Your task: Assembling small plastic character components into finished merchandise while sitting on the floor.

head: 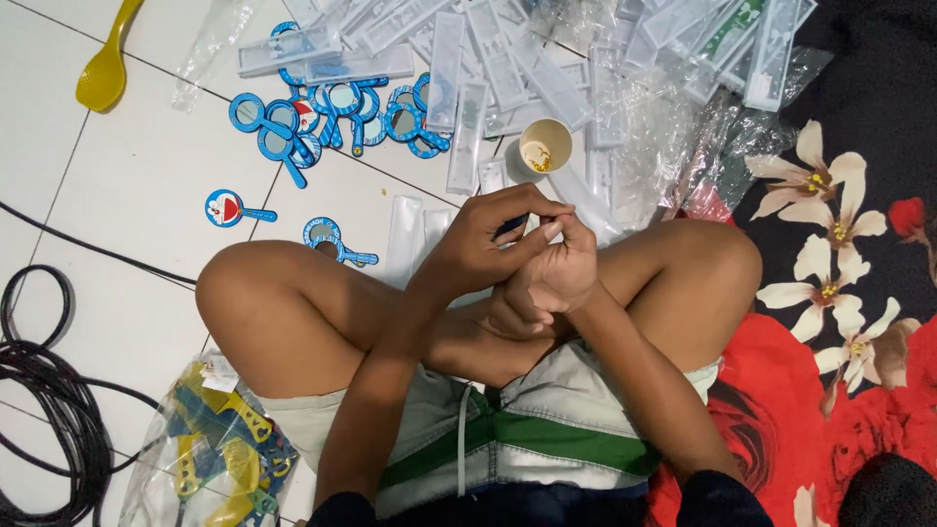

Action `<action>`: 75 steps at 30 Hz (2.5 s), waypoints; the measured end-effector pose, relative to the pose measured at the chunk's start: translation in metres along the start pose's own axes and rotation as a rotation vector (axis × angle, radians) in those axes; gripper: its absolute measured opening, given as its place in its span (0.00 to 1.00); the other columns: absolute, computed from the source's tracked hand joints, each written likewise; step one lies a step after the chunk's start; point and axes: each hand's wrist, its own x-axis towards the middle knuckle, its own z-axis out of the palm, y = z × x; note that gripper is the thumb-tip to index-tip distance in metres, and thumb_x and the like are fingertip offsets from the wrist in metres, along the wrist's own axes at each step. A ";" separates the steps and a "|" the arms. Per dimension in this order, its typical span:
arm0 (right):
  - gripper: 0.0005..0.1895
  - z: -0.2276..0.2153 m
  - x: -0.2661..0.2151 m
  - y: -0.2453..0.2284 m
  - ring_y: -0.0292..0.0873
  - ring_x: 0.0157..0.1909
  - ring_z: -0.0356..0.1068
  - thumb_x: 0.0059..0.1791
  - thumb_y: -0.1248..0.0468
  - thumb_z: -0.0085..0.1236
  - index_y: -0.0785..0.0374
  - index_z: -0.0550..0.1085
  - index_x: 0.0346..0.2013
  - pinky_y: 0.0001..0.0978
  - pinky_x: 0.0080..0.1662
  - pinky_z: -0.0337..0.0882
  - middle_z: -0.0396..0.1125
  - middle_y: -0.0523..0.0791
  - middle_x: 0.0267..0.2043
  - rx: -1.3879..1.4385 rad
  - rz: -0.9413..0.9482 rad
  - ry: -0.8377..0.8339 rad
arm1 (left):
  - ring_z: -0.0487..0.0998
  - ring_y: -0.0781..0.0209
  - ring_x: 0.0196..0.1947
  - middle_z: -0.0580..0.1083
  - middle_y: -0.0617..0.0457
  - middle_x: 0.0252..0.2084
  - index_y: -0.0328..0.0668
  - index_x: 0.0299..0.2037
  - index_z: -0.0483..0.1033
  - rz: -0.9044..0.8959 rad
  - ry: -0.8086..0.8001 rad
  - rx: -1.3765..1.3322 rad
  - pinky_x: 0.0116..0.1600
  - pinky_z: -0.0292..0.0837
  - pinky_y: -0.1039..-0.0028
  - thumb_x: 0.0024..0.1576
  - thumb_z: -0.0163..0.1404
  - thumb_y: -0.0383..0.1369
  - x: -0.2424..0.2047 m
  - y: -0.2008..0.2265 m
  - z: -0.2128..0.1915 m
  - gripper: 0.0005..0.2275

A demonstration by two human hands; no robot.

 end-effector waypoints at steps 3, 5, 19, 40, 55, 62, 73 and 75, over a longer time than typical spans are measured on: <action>0.52 0.001 0.002 -0.001 0.59 0.24 0.69 0.49 0.27 0.26 0.77 0.75 0.30 0.42 0.28 0.70 0.68 0.64 0.23 -0.027 0.019 0.004 | 0.65 0.69 0.21 0.76 0.49 0.32 0.38 0.46 0.80 0.007 0.007 -0.010 0.29 0.65 0.77 0.62 0.51 0.26 -0.002 -0.006 0.001 0.06; 0.53 -0.001 -0.002 0.001 0.59 0.25 0.69 0.49 0.26 0.26 0.78 0.75 0.30 0.43 0.29 0.71 0.67 0.64 0.23 -0.037 0.027 0.012 | 0.65 0.69 0.20 0.76 0.49 0.32 0.37 0.46 0.80 0.004 0.005 -0.009 0.29 0.65 0.77 0.62 0.51 0.26 -0.001 -0.005 0.000 0.06; 0.54 0.027 -0.001 -0.001 0.60 0.26 0.67 0.50 0.30 0.22 0.84 0.72 0.28 0.47 0.33 0.68 0.67 0.66 0.27 -0.038 0.026 -0.006 | 0.63 0.70 0.25 0.75 0.51 0.28 0.38 0.41 0.81 -0.005 0.008 -0.114 0.32 0.63 0.77 0.61 0.52 0.27 0.001 -0.009 0.002 0.04; 0.14 -0.009 0.002 -0.042 0.41 0.31 0.65 0.49 0.63 0.63 0.71 0.75 0.44 0.27 0.29 0.65 0.68 0.50 0.34 -1.481 0.057 1.174 | 0.64 0.70 0.21 0.65 0.55 0.22 0.37 0.36 0.71 -0.181 0.570 -0.377 0.28 0.61 0.81 0.70 0.33 0.45 -0.001 -0.054 -0.019 0.21; 0.05 -0.010 -0.003 -0.071 0.38 0.24 0.68 0.53 0.70 0.63 0.68 0.80 0.43 0.28 0.29 0.70 0.71 0.49 0.26 -1.408 -0.356 1.063 | 0.81 0.52 0.45 0.78 0.36 0.47 0.24 0.48 0.78 -0.420 0.357 -0.572 0.51 0.83 0.61 0.68 0.38 0.46 -0.011 -0.083 -0.057 0.25; 0.07 -0.003 0.016 -0.057 0.35 0.26 0.64 0.52 0.74 0.61 0.66 0.81 0.44 0.28 0.31 0.68 0.70 0.49 0.29 -1.543 -0.322 0.942 | 0.79 0.51 0.25 0.75 0.38 0.33 0.28 0.51 0.72 -0.730 0.014 -0.406 0.29 0.81 0.63 0.65 0.38 0.54 -0.008 -0.076 -0.041 0.29; 0.32 -0.069 -0.039 -0.040 0.62 0.42 0.77 0.44 0.60 0.69 0.63 0.72 0.60 0.62 0.45 0.76 0.74 0.57 0.44 -2.228 0.944 1.340 | 0.69 0.65 0.20 0.77 0.40 0.40 0.42 0.64 0.67 -0.627 0.339 -0.271 0.23 0.69 0.79 0.67 0.32 0.53 -0.007 -0.051 -0.098 0.27; 0.29 -0.097 -0.047 -0.034 0.61 0.38 0.78 0.46 0.70 0.60 0.68 0.69 0.63 0.55 0.41 0.76 0.74 0.57 0.39 -2.281 1.143 1.256 | 0.69 0.62 0.23 0.77 0.39 0.40 0.43 0.67 0.65 -0.624 0.337 -0.245 0.26 0.69 0.76 0.66 0.32 0.54 -0.012 -0.039 -0.103 0.28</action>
